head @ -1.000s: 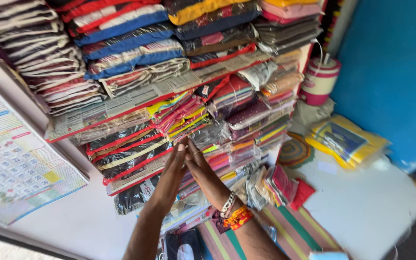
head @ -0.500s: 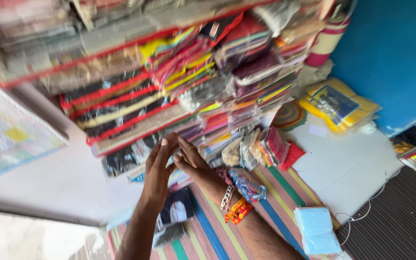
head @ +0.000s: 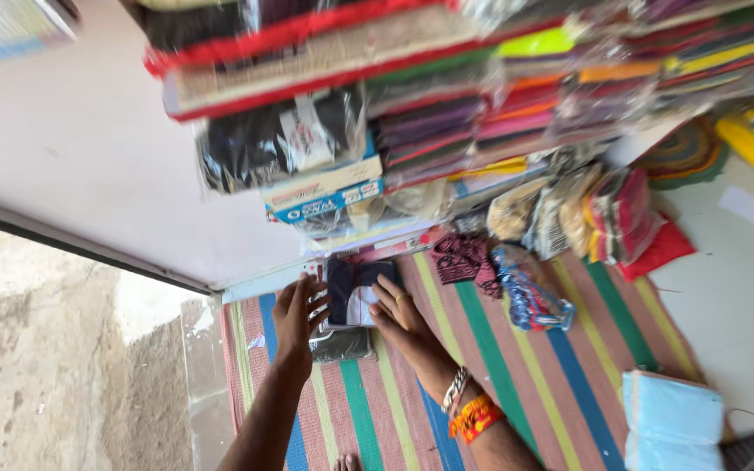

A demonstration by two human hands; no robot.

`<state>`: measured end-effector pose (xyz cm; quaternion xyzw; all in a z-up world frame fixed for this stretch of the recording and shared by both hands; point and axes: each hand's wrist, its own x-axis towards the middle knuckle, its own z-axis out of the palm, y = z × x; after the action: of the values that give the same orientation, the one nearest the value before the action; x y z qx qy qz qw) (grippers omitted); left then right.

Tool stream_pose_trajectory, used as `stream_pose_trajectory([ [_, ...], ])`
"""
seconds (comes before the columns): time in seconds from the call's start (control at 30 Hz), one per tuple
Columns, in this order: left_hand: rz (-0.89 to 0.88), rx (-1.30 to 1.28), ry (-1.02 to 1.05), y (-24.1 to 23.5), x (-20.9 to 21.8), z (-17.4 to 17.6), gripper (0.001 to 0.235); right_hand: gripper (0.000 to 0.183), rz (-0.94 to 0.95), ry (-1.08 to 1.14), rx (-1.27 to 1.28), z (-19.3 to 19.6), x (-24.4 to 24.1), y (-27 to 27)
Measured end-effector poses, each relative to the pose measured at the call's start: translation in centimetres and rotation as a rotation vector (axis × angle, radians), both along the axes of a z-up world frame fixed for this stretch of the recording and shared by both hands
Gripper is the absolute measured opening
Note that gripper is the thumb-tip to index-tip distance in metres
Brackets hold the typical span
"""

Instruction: The person organizes packaged clothing items in a small shop. They pick up folded garments from a striped mat, wipe them with a patterned cloth, and place them onto a crowded shelf. The person handles multiple items including dark, yellow, and pink packaged clothes.

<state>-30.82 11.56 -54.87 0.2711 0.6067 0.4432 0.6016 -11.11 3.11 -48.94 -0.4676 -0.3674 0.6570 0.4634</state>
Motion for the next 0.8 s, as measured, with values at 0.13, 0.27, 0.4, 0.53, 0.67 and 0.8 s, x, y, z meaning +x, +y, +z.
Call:
stream_pose_trajectory([
  [0.13, -0.078, -0.11, 0.111, 0.3, -4.5, -13.5, 0.063, 0.077, 0.028, -0.022, -0.178, -10.8, -2.6, -0.6],
  [0.27, -0.308, -0.272, 0.432, -1.0, -8.7, -27.1, 0.079, 0.079, 0.031, -0.004, -0.22, -20.5, -5.9, -1.5],
  [0.4, -0.445, -0.262, 0.74, -2.5, -11.8, -39.1, 0.094, 0.086, 0.05, -0.002, -0.388, -28.0, -9.0, -1.1],
  [0.53, -0.385, -0.337, 0.748, -3.1, -13.4, -47.8, 0.099, 0.093, 0.073, -0.032, -0.473, -34.2, -10.7, -0.1],
  [0.67, -0.166, -0.403, 0.639, -3.4, -13.5, -51.7, 0.126, 0.093, 0.071, -0.042, -0.504, -39.0, -11.2, 0.1],
  [0.8, 0.148, -0.555, 0.169, -2.6, -12.5, -54.4, 0.14, 0.09, 0.079, -0.041, -0.568, -41.5, -11.2, -0.5],
])
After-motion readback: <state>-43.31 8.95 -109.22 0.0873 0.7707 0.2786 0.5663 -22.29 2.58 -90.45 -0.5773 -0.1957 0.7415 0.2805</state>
